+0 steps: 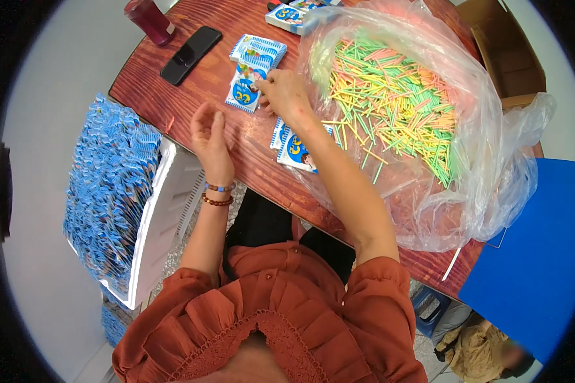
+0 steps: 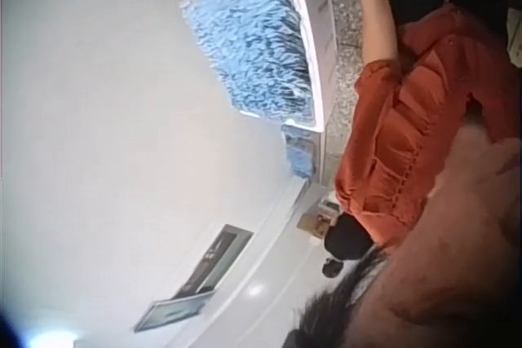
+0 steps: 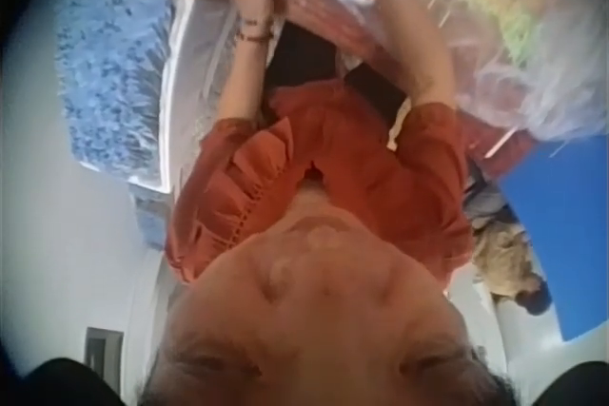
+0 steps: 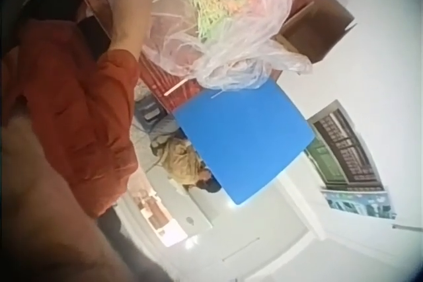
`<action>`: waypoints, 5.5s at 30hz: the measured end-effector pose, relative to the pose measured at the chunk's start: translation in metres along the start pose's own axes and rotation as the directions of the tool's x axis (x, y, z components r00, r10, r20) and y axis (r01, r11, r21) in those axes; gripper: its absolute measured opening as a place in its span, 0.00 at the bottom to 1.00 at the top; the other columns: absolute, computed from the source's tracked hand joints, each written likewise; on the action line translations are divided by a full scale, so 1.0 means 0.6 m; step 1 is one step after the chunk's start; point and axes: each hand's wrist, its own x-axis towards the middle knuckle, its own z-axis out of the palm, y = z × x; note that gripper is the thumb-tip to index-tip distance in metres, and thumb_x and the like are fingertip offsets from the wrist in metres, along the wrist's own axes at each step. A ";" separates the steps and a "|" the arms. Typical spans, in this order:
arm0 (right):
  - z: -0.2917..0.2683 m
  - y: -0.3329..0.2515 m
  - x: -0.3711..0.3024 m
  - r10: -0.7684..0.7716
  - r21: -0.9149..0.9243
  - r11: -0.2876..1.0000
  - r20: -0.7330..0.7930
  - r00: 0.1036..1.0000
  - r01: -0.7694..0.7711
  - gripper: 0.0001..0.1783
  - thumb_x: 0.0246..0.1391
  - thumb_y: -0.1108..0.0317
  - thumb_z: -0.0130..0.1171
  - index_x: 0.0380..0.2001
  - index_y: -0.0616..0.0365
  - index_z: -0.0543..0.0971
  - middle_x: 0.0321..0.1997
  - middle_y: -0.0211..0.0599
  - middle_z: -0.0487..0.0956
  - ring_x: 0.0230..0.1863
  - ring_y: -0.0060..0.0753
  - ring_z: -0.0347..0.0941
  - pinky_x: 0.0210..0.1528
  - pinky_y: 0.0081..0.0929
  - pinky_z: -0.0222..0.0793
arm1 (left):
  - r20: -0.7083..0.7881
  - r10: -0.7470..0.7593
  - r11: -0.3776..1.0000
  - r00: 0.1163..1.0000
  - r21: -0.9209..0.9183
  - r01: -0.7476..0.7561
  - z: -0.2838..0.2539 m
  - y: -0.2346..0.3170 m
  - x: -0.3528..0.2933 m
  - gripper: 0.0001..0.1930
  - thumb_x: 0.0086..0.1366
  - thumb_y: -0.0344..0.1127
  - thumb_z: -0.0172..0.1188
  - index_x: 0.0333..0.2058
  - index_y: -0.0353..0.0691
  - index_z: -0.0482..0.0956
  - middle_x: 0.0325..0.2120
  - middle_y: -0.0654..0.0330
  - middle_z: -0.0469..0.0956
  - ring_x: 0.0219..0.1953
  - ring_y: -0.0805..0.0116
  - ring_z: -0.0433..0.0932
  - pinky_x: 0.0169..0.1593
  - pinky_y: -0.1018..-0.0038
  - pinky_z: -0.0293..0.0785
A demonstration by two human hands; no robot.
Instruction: Packing small colorful sticks into small blue plastic bags.
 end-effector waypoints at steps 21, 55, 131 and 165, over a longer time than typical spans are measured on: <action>-0.128 0.117 -0.185 -0.218 -0.379 0.913 -0.145 0.965 0.150 0.13 0.44 0.63 0.65 0.27 0.61 0.77 0.24 0.35 0.77 0.26 0.36 0.73 0.31 0.33 0.67 | 0.580 0.012 0.458 0.815 0.721 -0.520 0.086 -0.001 -0.062 0.17 0.49 0.42 0.71 0.32 0.42 0.73 0.31 0.61 0.71 0.42 0.59 0.67 0.48 0.61 0.54; -0.124 0.082 -0.211 -0.093 0.461 0.870 -0.200 0.975 0.177 0.07 0.53 0.71 0.64 0.32 0.64 0.82 0.29 0.27 0.81 0.29 0.10 0.72 0.30 0.12 0.67 | 0.299 -0.344 0.897 0.890 -0.176 0.406 0.125 0.031 -0.109 0.04 0.63 0.28 0.61 0.34 0.34 0.80 0.30 0.63 0.80 0.30 0.81 0.75 0.33 0.83 0.71; -0.213 0.009 -0.222 -0.246 0.511 0.643 -0.568 0.786 0.571 0.15 0.67 0.66 0.42 0.44 0.70 0.70 0.47 0.57 0.77 0.49 0.44 0.75 0.61 0.40 0.64 | 0.512 -0.395 0.720 0.763 -0.343 0.603 0.155 -0.009 -0.134 0.12 0.69 0.39 0.54 0.32 0.37 0.78 0.30 0.60 0.81 0.29 0.73 0.78 0.32 0.71 0.78; -0.053 0.005 -0.203 -0.453 0.162 0.807 -0.447 0.771 0.568 0.27 0.67 0.59 0.42 0.61 0.68 0.62 0.64 0.48 0.65 0.65 0.36 0.60 0.65 0.32 0.54 | 0.478 -0.408 0.493 0.778 -0.602 0.629 0.148 -0.006 -0.114 0.17 0.70 0.41 0.52 0.51 0.37 0.70 0.49 0.55 0.75 0.50 0.64 0.75 0.56 0.64 0.71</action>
